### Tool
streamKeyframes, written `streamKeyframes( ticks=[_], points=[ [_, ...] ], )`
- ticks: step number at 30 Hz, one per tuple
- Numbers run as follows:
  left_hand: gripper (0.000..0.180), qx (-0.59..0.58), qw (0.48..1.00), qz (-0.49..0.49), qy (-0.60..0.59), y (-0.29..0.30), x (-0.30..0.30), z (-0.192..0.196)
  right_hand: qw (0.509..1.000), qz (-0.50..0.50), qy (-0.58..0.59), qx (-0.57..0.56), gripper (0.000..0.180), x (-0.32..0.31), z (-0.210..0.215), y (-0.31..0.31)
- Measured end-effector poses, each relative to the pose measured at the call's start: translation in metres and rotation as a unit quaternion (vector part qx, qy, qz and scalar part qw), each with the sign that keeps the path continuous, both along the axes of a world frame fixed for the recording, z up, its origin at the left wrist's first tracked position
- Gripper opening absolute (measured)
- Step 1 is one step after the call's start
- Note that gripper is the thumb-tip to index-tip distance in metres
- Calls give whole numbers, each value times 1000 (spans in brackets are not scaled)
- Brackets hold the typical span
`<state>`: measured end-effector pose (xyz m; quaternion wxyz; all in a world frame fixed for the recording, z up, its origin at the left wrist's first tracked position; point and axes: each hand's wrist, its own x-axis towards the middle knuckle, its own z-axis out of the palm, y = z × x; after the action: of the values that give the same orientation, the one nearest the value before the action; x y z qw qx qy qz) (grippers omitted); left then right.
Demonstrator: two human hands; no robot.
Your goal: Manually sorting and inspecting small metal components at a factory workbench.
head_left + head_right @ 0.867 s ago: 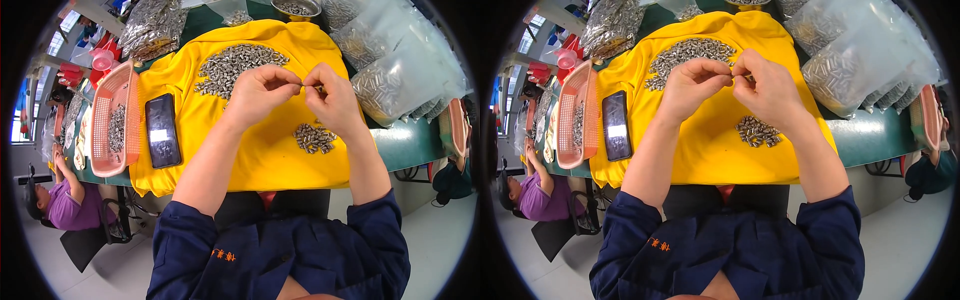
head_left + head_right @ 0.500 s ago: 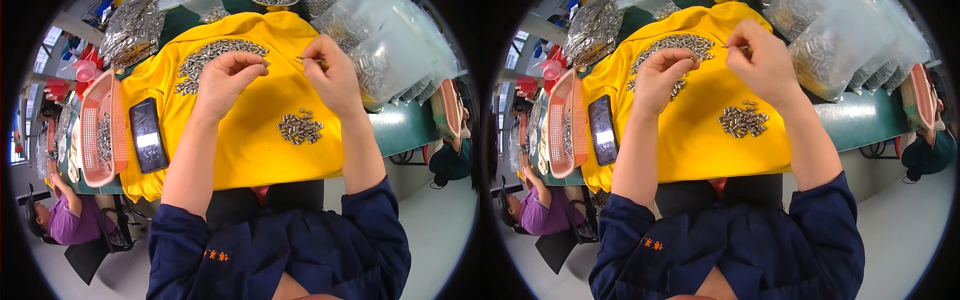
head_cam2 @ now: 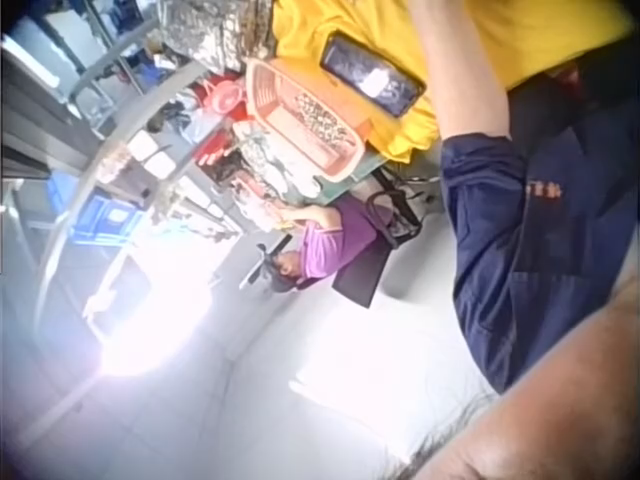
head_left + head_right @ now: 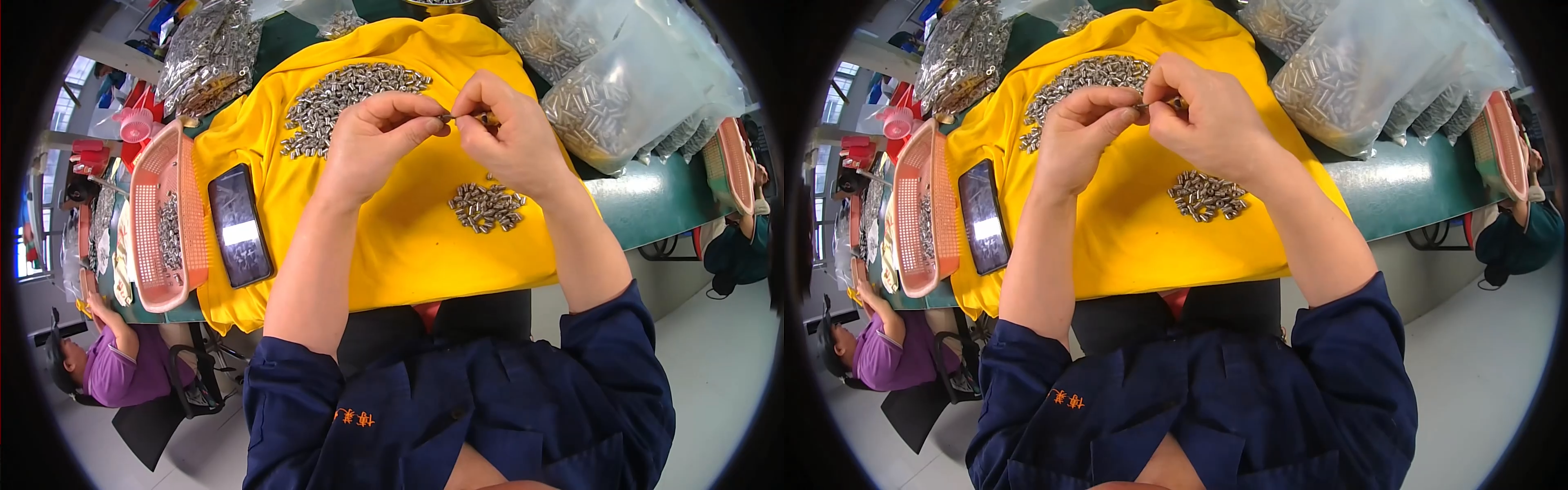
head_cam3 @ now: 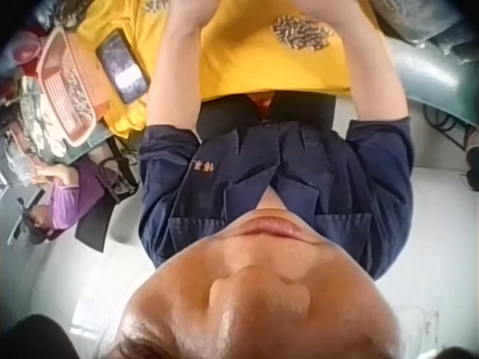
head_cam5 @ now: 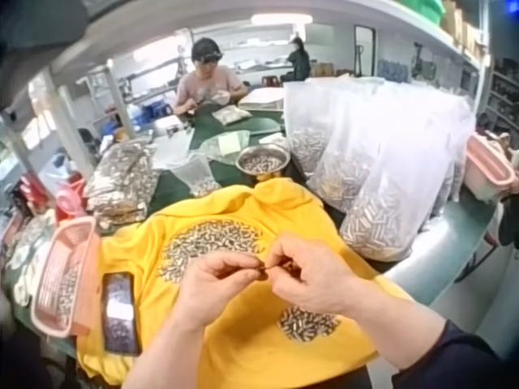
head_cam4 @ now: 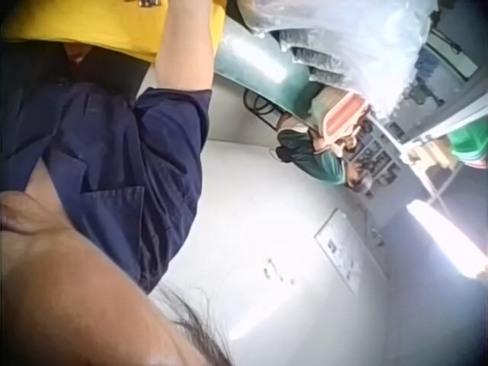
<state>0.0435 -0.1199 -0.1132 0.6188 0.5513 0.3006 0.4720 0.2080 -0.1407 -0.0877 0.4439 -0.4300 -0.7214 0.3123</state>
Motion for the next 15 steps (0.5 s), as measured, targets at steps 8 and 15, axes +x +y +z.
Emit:
streamKeyframes(
  ticks=[8,15],
  points=[
    [11,25,997,20,67,-1,1,1,993,-21,-100,61,8,-2,-2,0],
    [11,55,994,50,84,-3,3,1,993,-27,-92,72,8,-5,-4,0]
  ],
)
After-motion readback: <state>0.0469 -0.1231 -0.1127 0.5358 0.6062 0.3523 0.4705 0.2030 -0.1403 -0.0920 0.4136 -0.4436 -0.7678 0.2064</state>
